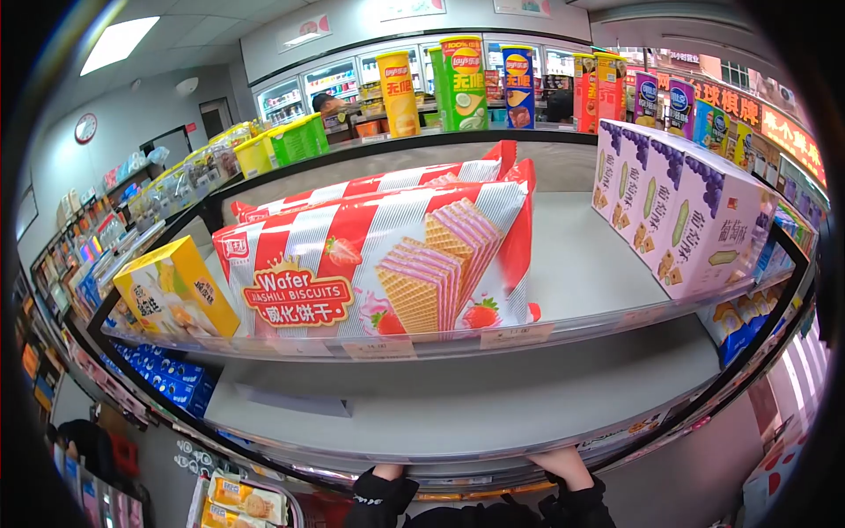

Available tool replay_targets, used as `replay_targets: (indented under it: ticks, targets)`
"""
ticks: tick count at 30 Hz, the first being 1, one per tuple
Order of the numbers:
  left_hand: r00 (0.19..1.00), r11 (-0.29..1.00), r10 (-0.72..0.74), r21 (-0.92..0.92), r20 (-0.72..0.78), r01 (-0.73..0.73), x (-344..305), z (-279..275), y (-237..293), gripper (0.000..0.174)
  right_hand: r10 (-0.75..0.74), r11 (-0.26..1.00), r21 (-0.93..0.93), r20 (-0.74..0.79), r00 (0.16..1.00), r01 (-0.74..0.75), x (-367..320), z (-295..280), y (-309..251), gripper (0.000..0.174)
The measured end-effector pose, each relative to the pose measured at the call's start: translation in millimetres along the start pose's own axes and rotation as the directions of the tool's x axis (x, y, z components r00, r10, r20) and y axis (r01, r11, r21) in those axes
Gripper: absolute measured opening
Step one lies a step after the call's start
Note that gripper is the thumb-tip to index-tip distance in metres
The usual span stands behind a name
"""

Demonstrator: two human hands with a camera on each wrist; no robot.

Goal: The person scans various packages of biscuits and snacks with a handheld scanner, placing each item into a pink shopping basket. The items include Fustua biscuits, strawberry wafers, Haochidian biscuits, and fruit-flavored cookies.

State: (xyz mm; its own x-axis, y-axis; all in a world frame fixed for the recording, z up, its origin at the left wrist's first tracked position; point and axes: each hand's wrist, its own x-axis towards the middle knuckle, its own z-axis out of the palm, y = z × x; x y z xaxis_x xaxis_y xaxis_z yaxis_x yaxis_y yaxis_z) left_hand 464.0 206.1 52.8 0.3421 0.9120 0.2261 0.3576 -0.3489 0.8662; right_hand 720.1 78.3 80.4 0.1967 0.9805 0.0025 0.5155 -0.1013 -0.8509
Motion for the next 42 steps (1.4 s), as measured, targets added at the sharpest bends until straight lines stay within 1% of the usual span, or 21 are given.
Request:
replay_targets:
  ticks: [2,3,6,8,12,14,15,16,18,19,21,22,24,26,27,30,32,33,38,40,42]
  targets:
    - [1.0,0.999,-0.011,-0.031,-0.015,0.011,7.8,1.5,7.2,0.02,0.035,0.998,0.06,-0.02,0.999,-0.034,0.1,-1.7,-7.0,0.047]
    - [1.0,0.999,-0.014,-0.046,-0.023,0.013,-23.8,-2.7,-16.9,0.02,0.032,0.998,0.057,-0.013,0.999,-0.031,-0.5,-1.6,-7.3,0.047]
    - [0.999,0.996,-0.022,-0.091,-0.05,0.018,-0.4,-2.3,2.3,0.02,0.065,0.997,0.035,0.017,0.998,-0.066,-1.3,-2.9,-6.7,0.046]
    - [0.997,0.992,-0.036,-0.12,-0.064,0.028,-9.7,-1.1,-3.0,0.02,0.028,0.999,-0.037,0.032,0.999,-0.027,-3.6,-3.3,-8.5,0.043]
    - [0.994,0.982,-0.078,-0.18,-0.08,0.062,-50.8,-11.0,-30.9,0.02,0.036,0.999,-0.008,0.028,0.999,-0.036,-14.4,-0.5,-29.4,0.041]
    - [0.989,0.973,-0.111,-0.213,-0.094,0.089,-32.5,-12.3,-17.9,0.02,0.002,0.999,0.044,0.036,0.999,-0.003,-17.8,2.8,-28.2,0.043]
    - [0.986,0.968,-0.133,-0.228,-0.102,0.107,-43.2,-15.3,-23.8,0.02,-0.041,0.996,0.081,-0.026,0.999,0.043,-20.1,6.3,-26.1,0.042]
    - [0.981,0.961,-0.16,-0.245,-0.109,0.13,-52.2,-15.5,-27.3,0.02,-0.024,0.997,0.069,-0.026,0.999,0.026,-23.0,7.0,-26.9,0.04]
    - [0.967,0.941,-0.227,-0.282,-0.114,0.188,-47.8,-19.2,-23.2,0.02,-0.108,0.991,0.078,0.024,0.994,0.106,-28.8,6.2,-29.1,0.038]
    - [0.962,0.932,-0.249,-0.299,-0.114,0.206,-1.6,-12.4,-1.3,0.02,-0.067,0.993,0.102,0.062,0.996,0.061,-32.9,5.6,-37.1,0.037]
    - [0.957,0.919,-0.271,-0.322,-0.105,0.225,-12.9,-12.2,-5.8,0.02,-0.083,0.996,0.045,0.03,0.996,0.081,-39.2,10.4,-35.9,0.036]
    - [0.955,0.913,-0.282,-0.332,-0.092,0.238,-25.7,-14.7,-7.5,0.02,-0.106,0.994,-0.016,-0.011,0.994,0.106,-45.2,13.0,-35.7,0.035]
    - [0.953,0.904,-0.297,-0.337,-0.058,0.262,-37.2,-15.7,-5.6,0.02,-0.092,0.995,0.043,0.003,0.996,0.092,-55.5,16.3,-45.3,0.035]
    - [0.947,0.822,-0.311,-0.478,0.079,0.31,-49.7,-27.2,19.7,0.029,-0.184,0.982,0.01,-0.11,0.977,0.187,-68.2,22.2,-51.5,0.037]
    - [0.954,0.789,-0.297,-0.549,0.049,0.274,-57.3,-26.5,25.5,0.04,-0.167,0.986,-0.005,-0.052,0.985,0.167,-74.8,21.4,-52.1,0.04]
    - [0.937,0.689,-0.337,-0.655,0.09,0.311,-87.5,-28.6,26.6,0.048,-0.187,0.982,0.022,-0.066,0.98,0.189,-100.8,21.8,-58.9,0.04]
    - [0.924,0.682,-0.365,-0.642,0.116,0.35,-108.0,-33.4,23.6,0.048,-0.203,0.978,0.024,-0.078,0.976,0.206,-119.3,21.2,-60.5,0.042]
    - [0.919,0.652,-0.34,-0.653,0.202,0.385,-118.4,-36.9,25.9,0.049,-0.229,0.972,0.025,-0.084,0.97,0.232,-130.5,22.0,-60.2,0.045]
    - [0.846,0.489,-0.26,-0.692,0.466,0.532,-172.2,-44.4,33.6,0.052,-0.097,0.985,0.133,-0.084,0.992,0.108,-191.3,23.0,-54.3,0.055]
    - [0.844,0.474,-0.238,-0.701,0.481,0.533,-195.7,-43.6,29.3,0.053,-0.01,0.967,0.252,-0.034,0.999,0.019,-216.6,22.6,-62.9,0.056]
    - [0.82,0.388,-0.228,-0.724,0.524,0.571,-219.3,-43.6,33.8,0.056,-0.031,0.969,0.241,-0.062,0.998,0.045,-241.1,30.0,-64.7,0.057]
